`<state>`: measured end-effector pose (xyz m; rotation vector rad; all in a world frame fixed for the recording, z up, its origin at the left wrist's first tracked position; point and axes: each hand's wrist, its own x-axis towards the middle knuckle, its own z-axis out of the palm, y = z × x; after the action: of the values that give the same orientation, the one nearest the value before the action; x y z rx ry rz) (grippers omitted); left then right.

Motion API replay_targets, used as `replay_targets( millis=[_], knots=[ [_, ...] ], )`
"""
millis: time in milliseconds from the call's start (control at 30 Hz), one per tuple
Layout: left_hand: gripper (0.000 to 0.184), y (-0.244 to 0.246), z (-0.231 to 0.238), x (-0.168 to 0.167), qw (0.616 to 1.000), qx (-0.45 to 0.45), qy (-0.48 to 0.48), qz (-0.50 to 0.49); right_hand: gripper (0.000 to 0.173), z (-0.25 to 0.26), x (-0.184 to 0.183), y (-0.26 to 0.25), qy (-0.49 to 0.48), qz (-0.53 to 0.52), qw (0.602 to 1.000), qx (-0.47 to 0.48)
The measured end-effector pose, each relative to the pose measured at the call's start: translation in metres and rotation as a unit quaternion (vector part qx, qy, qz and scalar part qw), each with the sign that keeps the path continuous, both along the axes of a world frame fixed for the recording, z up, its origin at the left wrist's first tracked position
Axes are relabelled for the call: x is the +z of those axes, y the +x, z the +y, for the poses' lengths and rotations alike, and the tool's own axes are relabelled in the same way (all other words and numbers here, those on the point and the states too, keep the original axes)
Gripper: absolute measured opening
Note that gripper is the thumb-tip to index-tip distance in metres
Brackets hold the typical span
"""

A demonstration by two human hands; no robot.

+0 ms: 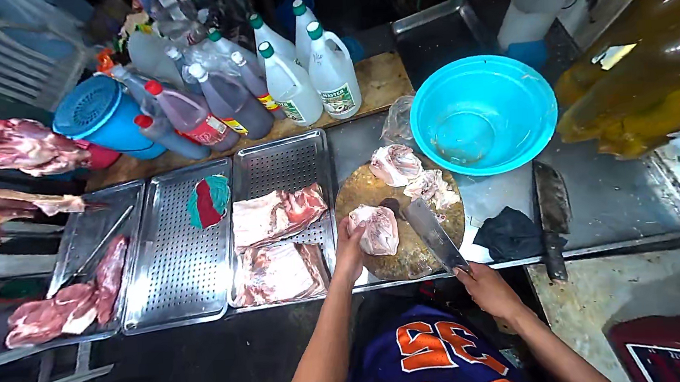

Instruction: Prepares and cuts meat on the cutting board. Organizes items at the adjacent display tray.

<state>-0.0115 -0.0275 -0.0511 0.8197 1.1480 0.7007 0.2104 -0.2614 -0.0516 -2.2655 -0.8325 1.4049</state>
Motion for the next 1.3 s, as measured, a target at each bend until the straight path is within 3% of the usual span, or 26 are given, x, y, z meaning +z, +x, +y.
replay_targets(
  millis=[67, 267, 400, 533, 733, 1100, 1300],
  knots=[
    [0.060, 0.000, -0.006, 0.003, 1.000, -0.012, 0.006, -0.013, 0.040, -0.002, 0.000, -0.006, 0.005, 0.006, 1.000, -0.018],
    [0.091, 0.009, -0.004, -0.027, 0.986, -0.036, 0.153, 0.049, 0.037, 0.008, 0.009, -0.038, 0.091, -0.044, 0.992, -0.078],
    [0.083, 0.020, 0.005, -0.016, 0.978, -0.057, 0.169, 0.109, 0.036, 0.047, 0.039, -0.060, 0.164, -0.060, 0.976, -0.130],
    [0.080, 0.033, 0.007, -0.008, 0.974, -0.071, 0.162, 0.145, 0.035, 0.094, 0.060, -0.079, 0.183, -0.103, 0.970, -0.124],
    [0.085, 0.038, 0.009, -0.002, 0.963, -0.101, 0.158, 0.194, 0.038, 0.127, 0.052, -0.096, 0.148, -0.169, 0.967, -0.120],
    [0.088, 0.038, 0.010, -0.005, 0.960, -0.112, 0.157, 0.202, 0.038, 0.111, 0.027, -0.111, 0.151, -0.230, 0.954, -0.115],
    [0.083, 0.035, 0.015, -0.008, 0.960, -0.114, 0.169, 0.190, 0.046, 0.026, 0.011, -0.124, 0.032, -0.228, 0.972, -0.055]
  ],
)
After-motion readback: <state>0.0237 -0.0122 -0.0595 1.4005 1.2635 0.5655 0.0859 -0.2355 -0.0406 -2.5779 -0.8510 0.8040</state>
